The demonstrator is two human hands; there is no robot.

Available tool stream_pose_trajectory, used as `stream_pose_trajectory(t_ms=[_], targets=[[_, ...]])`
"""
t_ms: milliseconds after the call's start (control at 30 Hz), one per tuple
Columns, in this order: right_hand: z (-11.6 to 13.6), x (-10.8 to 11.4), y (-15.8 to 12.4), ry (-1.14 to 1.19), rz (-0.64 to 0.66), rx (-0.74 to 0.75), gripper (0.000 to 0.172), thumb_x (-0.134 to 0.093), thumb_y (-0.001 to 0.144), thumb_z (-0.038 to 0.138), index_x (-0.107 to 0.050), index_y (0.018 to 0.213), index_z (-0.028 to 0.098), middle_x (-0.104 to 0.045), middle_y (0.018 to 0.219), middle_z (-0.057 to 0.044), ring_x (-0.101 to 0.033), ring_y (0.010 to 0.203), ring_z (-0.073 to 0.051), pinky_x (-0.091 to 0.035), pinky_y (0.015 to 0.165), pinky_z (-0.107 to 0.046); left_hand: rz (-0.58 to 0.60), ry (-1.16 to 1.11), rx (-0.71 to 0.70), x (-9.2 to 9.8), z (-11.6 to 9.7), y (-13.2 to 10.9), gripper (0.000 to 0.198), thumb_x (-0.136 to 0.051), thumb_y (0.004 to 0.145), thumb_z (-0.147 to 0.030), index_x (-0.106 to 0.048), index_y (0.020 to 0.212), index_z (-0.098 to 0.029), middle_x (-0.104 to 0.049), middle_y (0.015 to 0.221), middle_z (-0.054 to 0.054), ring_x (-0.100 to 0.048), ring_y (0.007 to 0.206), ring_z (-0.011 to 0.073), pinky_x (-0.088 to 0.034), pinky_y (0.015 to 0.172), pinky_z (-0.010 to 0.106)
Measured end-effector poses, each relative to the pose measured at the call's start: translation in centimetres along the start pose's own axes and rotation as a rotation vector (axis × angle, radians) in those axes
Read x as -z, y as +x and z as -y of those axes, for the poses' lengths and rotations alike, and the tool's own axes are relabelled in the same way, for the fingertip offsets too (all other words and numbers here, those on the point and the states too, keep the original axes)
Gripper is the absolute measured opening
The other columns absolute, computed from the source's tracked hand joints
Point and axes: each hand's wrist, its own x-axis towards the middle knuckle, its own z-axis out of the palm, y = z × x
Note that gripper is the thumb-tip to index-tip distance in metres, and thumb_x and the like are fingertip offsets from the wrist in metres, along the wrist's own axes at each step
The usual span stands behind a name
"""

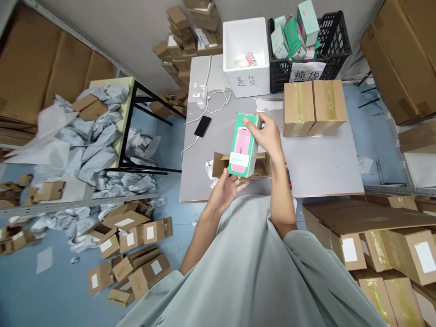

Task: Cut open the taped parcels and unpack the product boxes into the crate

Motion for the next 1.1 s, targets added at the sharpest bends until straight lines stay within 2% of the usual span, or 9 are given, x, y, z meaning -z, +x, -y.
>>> stream_pose_trajectory(t_ms=[133, 300, 400, 533, 600, 700, 867, 1000, 1100], targets=[[0.7, -0.1, -0.1, 0.019, -0.003, -0.009, 0.060, -0.074, 0.098, 0.082, -0.080, 0.125, 0.029, -0.080, 0.113, -0.005, -0.073, 0.113, -0.030, -0.064, 0.101, -0.047, -0.004, -0.045, -0.061, -0.5, 0.3, -0.1, 0.056, -0.096, 0.093, -0.053, -0.078, 0.139, -0.027, -0.082, 0.143, 0.009, -0.078, 0.133, 0.0289, -0.056, 0.129, 0.053], [1.9, 0.6, 0.0, 0.151, 0.133, 0.023, 0.066, -0.068, 0.097, 0.091, -0.080, 0.120, 0.030, -0.080, 0.127, -0.006, -0.073, 0.118, -0.028, -0.062, 0.101, -0.042, -0.024, -0.070, -0.096, -0.2, 0.8, -0.4, 0.056, -0.099, 0.093, -0.037, -0.077, 0.143, -0.027, -0.081, 0.146, 0.008, -0.075, 0.141, 0.0296, -0.054, 0.133, 0.052], [1.9, 1.2, 0.0, 0.285, 0.210, 0.007, 0.067, -0.065, 0.098, 0.093, -0.078, 0.120, 0.031, -0.079, 0.125, -0.006, -0.072, 0.119, -0.028, -0.063, 0.099, -0.042, 0.041, -0.146, -0.019, 0.7, 1.1, -0.7, 0.053, -0.093, 0.097, -0.044, -0.077, 0.144, -0.023, -0.079, 0.150, 0.012, -0.072, 0.147, 0.0337, -0.057, 0.130, 0.050], [1.6, 1.3, -0.2, 0.416, 0.318, -0.083, 0.069, -0.079, 0.088, 0.092, -0.073, 0.125, 0.034, -0.077, 0.115, -0.003, -0.073, 0.113, -0.025, -0.064, 0.094, -0.040, 0.120, -0.201, 0.185, 2.2, 1.4, -0.8, 0.057, -0.083, 0.103, -0.051, -0.073, 0.151, -0.022, -0.077, 0.153, 0.015, -0.069, 0.153, 0.0350, -0.065, 0.118, 0.038], [1.7, 1.2, -0.3, 0.427, 0.335, -0.093, 0.070, -0.082, 0.086, 0.091, -0.072, 0.124, 0.033, -0.077, 0.115, -0.003, -0.073, 0.112, -0.025, -0.064, 0.092, -0.039, 0.122, -0.207, 0.220, 2.7, 1.4, -0.6, 0.058, -0.081, 0.103, -0.049, -0.071, 0.152, -0.020, -0.078, 0.151, 0.017, -0.068, 0.154, 0.0353, -0.066, 0.115, 0.036], [2.0, 0.8, -0.2, 0.381, 0.300, -0.050, 0.066, -0.084, 0.086, 0.087, -0.072, 0.119, 0.031, -0.076, 0.118, -0.004, -0.074, 0.113, -0.026, -0.063, 0.091, -0.039, 0.065, -0.180, 0.145, 2.7, 1.4, -0.1, 0.052, -0.084, 0.101, -0.042, -0.073, 0.146, -0.018, -0.079, 0.149, 0.016, -0.073, 0.146, 0.0344, -0.068, 0.113, 0.038], [1.6, 0.4, 0.0, 0.240, 0.167, -0.049, 0.059, -0.089, 0.085, 0.080, -0.073, 0.107, 0.027, -0.077, 0.112, -0.004, -0.073, 0.106, -0.026, -0.061, 0.089, -0.039, -0.099, -0.072, -0.054, 2.0, 1.6, 0.7, 0.061, -0.102, 0.087, -0.032, -0.072, 0.141, -0.027, -0.085, 0.132, 0.005, -0.084, 0.112, 0.0211, -0.070, 0.101, 0.032], [1.3, 0.8, -0.1, 0.209, 0.161, -0.082, 0.060, -0.088, 0.086, 0.082, -0.073, 0.107, 0.027, -0.078, 0.112, -0.004, -0.072, 0.101, -0.025, -0.061, 0.089, -0.039, -0.134, -0.062, -0.055, 2.0, 1.7, 1.0, 0.059, -0.105, 0.081, -0.026, -0.075, 0.132, -0.026, -0.086, 0.126, 0.003, -0.084, 0.106, 0.0165, -0.069, 0.095, 0.025], [1.5, 1.5, -0.2, 0.258, 0.193, -0.066, 0.065, -0.084, 0.086, 0.088, -0.075, 0.111, 0.028, -0.079, 0.117, -0.005, -0.072, 0.109, -0.025, -0.061, 0.095, -0.039, -0.100, -0.114, 0.021, 2.6, 1.5, 1.1, 0.044, -0.099, 0.088, -0.025, -0.079, 0.128, -0.024, -0.086, 0.127, 0.005, -0.084, 0.106, 0.0166, -0.070, 0.088, 0.020]])
